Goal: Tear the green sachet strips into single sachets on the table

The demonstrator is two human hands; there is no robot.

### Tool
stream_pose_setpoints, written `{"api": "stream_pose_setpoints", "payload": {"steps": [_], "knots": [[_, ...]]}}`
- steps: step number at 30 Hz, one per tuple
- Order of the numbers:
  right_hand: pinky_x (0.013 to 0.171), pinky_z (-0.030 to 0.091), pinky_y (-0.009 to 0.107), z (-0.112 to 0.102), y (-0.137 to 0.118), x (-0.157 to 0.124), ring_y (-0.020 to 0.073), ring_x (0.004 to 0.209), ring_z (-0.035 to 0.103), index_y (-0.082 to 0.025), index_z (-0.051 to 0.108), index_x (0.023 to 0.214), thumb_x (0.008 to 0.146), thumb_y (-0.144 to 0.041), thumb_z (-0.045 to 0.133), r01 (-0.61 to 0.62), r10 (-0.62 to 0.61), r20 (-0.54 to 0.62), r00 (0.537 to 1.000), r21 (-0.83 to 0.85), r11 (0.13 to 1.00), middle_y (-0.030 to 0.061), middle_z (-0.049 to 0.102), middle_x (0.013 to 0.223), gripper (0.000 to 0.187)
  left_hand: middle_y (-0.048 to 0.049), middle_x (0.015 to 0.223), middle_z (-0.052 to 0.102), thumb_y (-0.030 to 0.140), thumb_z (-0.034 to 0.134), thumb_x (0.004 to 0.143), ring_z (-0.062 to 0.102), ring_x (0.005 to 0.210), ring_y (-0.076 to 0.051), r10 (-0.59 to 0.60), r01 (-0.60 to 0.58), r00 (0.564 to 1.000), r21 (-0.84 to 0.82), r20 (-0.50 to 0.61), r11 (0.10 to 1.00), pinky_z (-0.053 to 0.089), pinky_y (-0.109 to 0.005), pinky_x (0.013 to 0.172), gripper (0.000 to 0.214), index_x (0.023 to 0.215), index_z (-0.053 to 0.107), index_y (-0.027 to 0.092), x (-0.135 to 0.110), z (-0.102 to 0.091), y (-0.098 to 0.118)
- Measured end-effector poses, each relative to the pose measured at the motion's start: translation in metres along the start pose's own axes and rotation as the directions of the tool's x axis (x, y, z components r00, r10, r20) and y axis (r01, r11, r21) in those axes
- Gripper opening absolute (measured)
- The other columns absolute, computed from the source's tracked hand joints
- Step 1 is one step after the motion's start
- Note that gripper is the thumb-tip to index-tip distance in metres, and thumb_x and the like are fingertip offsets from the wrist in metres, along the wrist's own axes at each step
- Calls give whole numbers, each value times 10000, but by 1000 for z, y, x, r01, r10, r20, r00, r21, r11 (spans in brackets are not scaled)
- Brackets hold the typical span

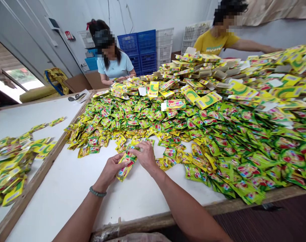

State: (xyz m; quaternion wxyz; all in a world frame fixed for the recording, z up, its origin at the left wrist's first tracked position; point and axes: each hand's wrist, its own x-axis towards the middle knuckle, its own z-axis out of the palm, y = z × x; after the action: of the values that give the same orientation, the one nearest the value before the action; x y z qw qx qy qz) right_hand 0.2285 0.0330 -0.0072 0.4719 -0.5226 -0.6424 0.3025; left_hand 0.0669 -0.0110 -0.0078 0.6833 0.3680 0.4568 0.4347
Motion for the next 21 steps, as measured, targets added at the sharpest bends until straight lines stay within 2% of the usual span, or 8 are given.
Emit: {"api": "stream_pose_setpoints", "payload": {"steps": [2,4,7,9,13,16,19,21], "knots": [[826,379,367,-2,-2,-1,212,858,490,-227,710,698,735,-495,638,2,-2,28,1000,0,1000,42,626,728,280,-44,814,727,227,784,614,653,633,-133,-10,9,999,-28,-48,1000,496,-217,605,414,984,629,127,-1,-2,1],[859,363,379,-7,-2,0,212,878,509,-228,723,749,713,-481,663,-14,12,120,993,16,1000,38,649,786,262,-49,810,731,247,788,611,657,622,-139,-21,18,996,-39,-89,999,501,-226,598,420,979,625,128,-1,-5,3],[856,366,364,-15,0,2,208,883,546,-217,720,817,658,-461,709,-62,45,258,965,59,996,29,665,866,290,-60,796,733,256,798,595,664,619,-152,-40,37,995,-28,-88,999,509,-241,600,451,990,624,123,-3,-10,6],[838,372,360,-16,0,2,211,879,551,-204,710,786,653,-447,715,-81,68,251,966,42,996,34,662,856,277,-63,796,733,251,803,585,667,625,-156,-42,41,997,-17,-71,999,509,-240,601,442,973,634,119,-5,-13,8],[879,331,402,-11,-5,-2,228,911,520,-207,677,717,682,-411,705,-12,23,150,988,-74,997,40,655,809,209,-58,799,734,244,807,578,664,612,-149,-31,29,997,-21,-67,999,499,-222,576,424,952,647,124,-6,-15,10],[862,347,375,-10,-5,-1,221,910,509,-216,683,746,698,-425,688,-5,10,195,981,-28,1000,33,645,802,214,-51,780,733,242,809,574,667,619,-150,-24,20,996,-46,-88,999,507,-228,594,422,948,649,128,-6,-13,10],[869,350,362,-14,3,3,226,946,500,-215,693,774,627,-433,740,-18,16,250,968,8,1000,34,636,875,268,-49,780,735,241,817,556,673,635,-163,-28,24,995,-44,-98,999,514,-243,611,447,956,652,129,-6,-12,10],[897,327,376,-15,9,5,230,957,495,-208,685,725,583,-426,768,-20,22,260,965,-10,1000,33,630,892,273,-49,784,735,233,820,548,673,630,-167,-41,38,996,-39,-84,999,513,-247,605,455,958,653,127,-7,-14,11]]}}
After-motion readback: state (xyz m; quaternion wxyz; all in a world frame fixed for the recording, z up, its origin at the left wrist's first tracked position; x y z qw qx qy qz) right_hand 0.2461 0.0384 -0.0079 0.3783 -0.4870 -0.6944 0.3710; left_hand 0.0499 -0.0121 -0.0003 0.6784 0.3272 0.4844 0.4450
